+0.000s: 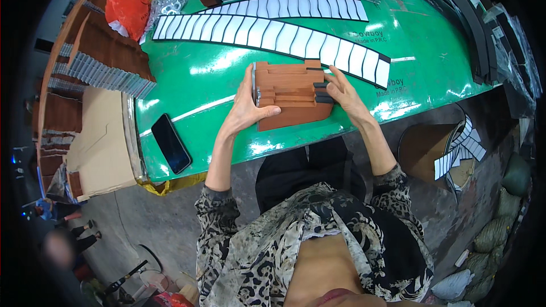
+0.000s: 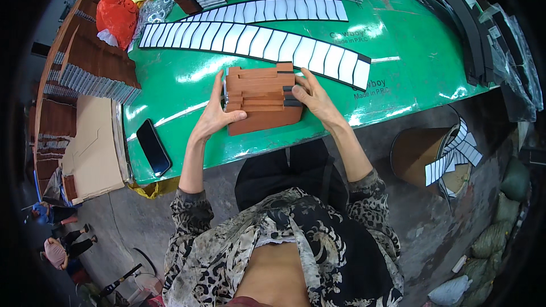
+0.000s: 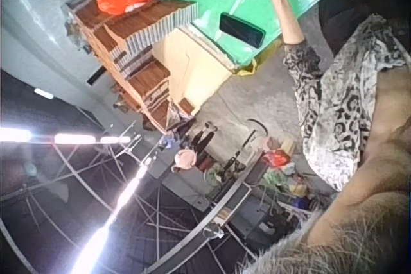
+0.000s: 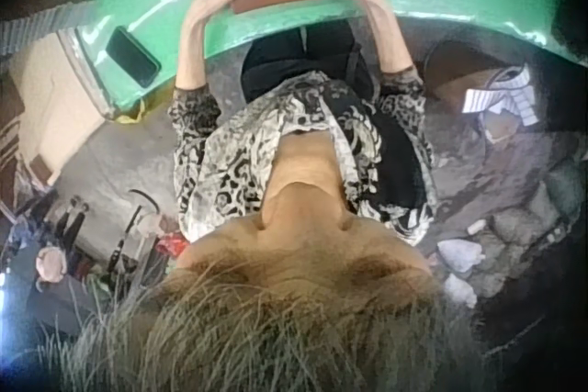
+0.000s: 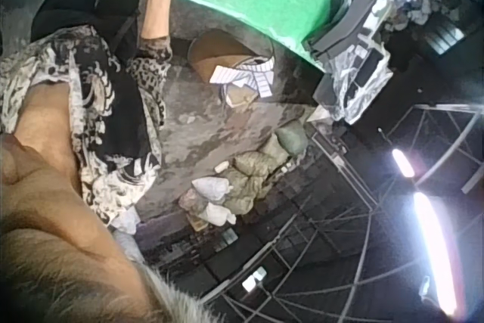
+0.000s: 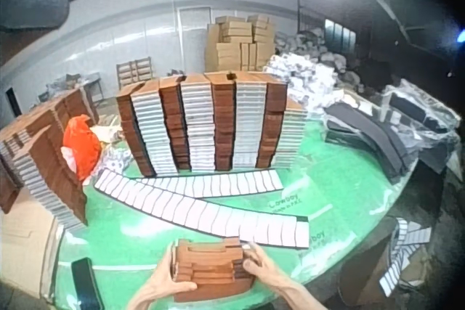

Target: Assembling small wooden furniture components by applying adhesive strips and joining pieces.

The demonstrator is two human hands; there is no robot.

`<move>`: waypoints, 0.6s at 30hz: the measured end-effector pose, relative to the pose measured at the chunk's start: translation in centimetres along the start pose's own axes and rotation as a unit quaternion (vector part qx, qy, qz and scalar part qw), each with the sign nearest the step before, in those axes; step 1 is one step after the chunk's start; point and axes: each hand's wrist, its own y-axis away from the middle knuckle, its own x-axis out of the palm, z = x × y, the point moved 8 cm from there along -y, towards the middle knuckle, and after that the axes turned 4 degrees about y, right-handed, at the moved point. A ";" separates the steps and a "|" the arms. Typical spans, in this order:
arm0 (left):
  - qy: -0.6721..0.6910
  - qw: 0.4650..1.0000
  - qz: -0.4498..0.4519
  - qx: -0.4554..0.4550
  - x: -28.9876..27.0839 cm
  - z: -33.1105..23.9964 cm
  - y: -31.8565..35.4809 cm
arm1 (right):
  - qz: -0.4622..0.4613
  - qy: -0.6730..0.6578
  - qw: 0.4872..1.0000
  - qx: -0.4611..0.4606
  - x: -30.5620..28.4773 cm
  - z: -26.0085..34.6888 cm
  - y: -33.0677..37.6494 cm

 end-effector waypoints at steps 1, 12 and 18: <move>0.020 0.999 -0.027 -0.001 -0.2 0.4 0.2 | -0.020 0.026 0.999 -0.005 -0.5 -0.6 -0.1; -0.037 0.993 -0.059 0.094 1.4 1.9 4.4 | -0.061 0.045 0.992 -0.104 0.1 -1.2 2.3; 0.098 0.979 -0.098 0.146 3.1 2.1 5.1 | -0.100 0.000 0.969 -0.227 2.3 -1.2 3.9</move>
